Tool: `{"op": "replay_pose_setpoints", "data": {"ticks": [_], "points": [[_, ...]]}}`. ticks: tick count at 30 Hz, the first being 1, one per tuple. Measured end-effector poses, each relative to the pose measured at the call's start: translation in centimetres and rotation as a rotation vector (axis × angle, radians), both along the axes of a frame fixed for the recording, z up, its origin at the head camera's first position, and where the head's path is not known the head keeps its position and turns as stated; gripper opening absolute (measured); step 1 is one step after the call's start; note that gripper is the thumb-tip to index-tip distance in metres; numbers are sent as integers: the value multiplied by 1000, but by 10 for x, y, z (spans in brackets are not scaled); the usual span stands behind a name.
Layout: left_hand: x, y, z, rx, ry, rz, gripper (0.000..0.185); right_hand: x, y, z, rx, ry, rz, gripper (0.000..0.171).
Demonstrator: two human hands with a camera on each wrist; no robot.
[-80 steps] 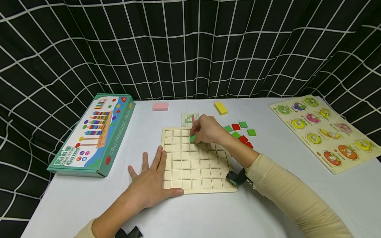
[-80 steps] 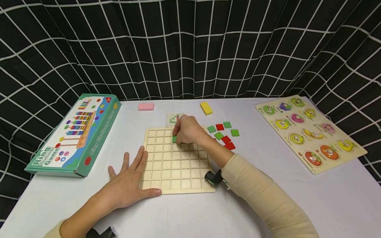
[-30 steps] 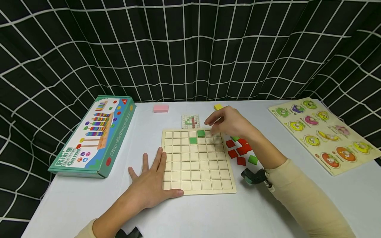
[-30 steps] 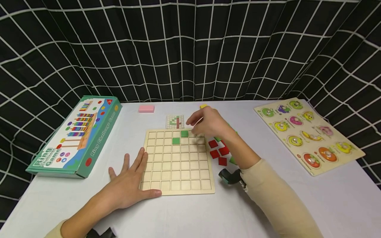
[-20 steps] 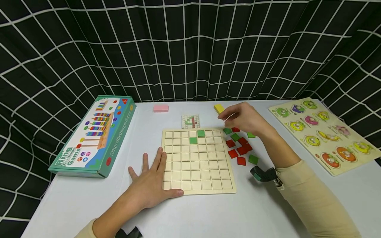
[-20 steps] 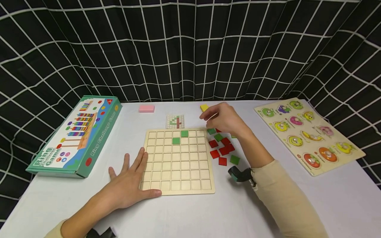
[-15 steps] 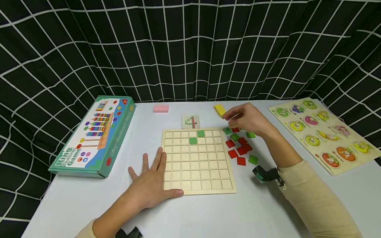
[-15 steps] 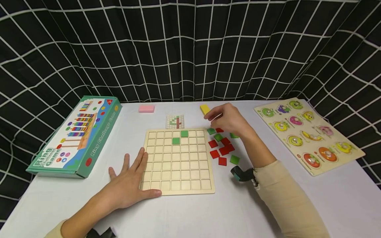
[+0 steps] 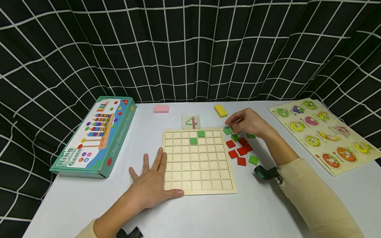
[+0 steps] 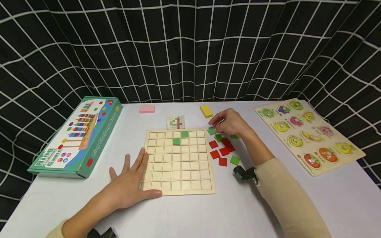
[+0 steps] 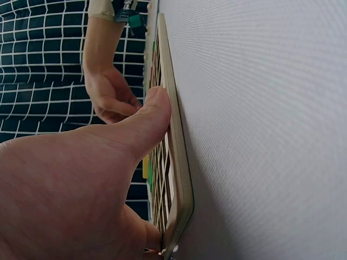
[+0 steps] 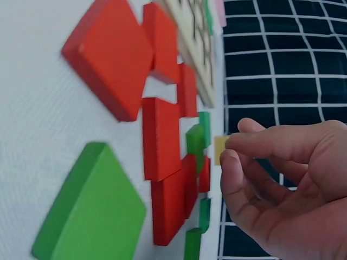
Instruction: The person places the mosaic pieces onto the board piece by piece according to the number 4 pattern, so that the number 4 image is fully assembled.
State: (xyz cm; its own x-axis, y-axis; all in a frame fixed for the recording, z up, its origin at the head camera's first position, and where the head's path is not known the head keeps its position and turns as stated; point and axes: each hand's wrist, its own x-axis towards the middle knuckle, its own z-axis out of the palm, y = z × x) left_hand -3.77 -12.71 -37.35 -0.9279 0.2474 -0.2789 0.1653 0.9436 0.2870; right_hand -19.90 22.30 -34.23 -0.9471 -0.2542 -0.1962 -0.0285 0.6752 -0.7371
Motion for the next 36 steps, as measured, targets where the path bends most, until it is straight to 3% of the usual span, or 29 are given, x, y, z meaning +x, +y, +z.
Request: {"op": "replay_pose_setpoints", "data": {"ticks": [7, 17, 25, 36], "points": [[0, 0, 0, -1, -2, 1, 134, -6, -5, -9, 74, 22, 49, 29], [1, 0, 1, 10, -2, 5, 133, -10, -9, -16, 128, 42, 56, 30], [0, 0, 0, 7, 2, 3, 133, -10, -8, -13, 168, 69, 36, 28], [0, 0, 1, 7, -2, 3, 134, -3, -11, -2, 131, 52, 19, 27]]}}
